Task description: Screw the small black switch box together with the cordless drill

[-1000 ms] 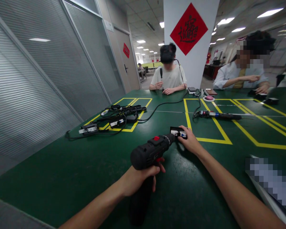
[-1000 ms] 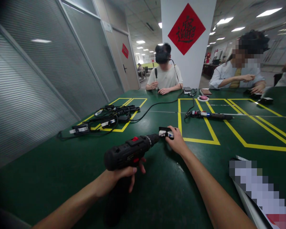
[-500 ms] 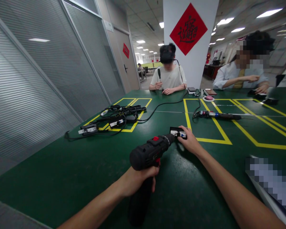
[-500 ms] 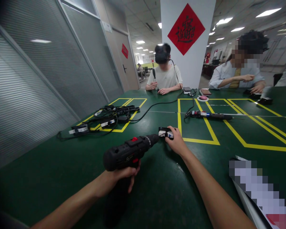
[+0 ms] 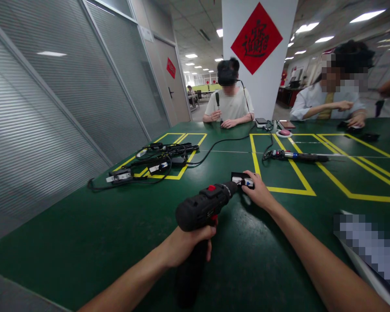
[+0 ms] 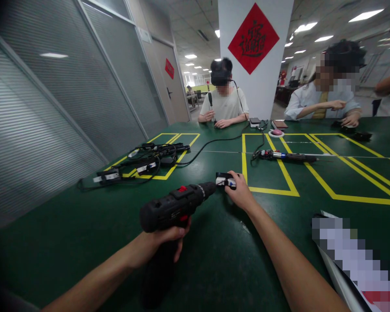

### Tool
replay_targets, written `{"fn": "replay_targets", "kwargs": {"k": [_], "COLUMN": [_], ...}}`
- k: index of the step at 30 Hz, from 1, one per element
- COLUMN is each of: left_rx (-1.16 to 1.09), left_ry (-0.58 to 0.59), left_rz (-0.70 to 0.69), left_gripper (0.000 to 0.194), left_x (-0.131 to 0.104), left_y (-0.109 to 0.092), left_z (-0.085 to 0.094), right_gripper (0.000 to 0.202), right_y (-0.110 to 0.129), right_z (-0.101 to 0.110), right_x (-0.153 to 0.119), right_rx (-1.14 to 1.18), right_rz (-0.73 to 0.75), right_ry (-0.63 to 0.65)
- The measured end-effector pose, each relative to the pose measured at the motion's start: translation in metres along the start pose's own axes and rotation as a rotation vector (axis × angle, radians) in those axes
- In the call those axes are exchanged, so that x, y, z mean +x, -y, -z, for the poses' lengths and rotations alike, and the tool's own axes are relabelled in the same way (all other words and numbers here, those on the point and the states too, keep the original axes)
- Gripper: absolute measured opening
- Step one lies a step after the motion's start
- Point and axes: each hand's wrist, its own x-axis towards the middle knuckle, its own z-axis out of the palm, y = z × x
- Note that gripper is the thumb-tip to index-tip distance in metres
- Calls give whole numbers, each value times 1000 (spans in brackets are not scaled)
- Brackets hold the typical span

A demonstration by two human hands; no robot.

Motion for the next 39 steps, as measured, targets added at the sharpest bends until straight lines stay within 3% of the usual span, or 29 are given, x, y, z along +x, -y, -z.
{"fn": "replay_targets", "kwargs": {"k": [15, 26, 39], "left_rx": [-36, -64, -68], "left_ry": [4, 49, 13], "left_rz": [9, -54, 4], "left_gripper": [28, 43, 21], "left_x": [0, 1, 2], "left_y": [1, -3, 2], "left_z": [0, 0, 1], "right_gripper": [51, 51, 52], "right_y": [-2, -4, -1], "right_z": [0, -2, 0], "right_x": [0, 1, -1], "right_rx": [1, 0, -6], "right_rz": [3, 0, 6], "right_ry": [8, -4, -11]}}
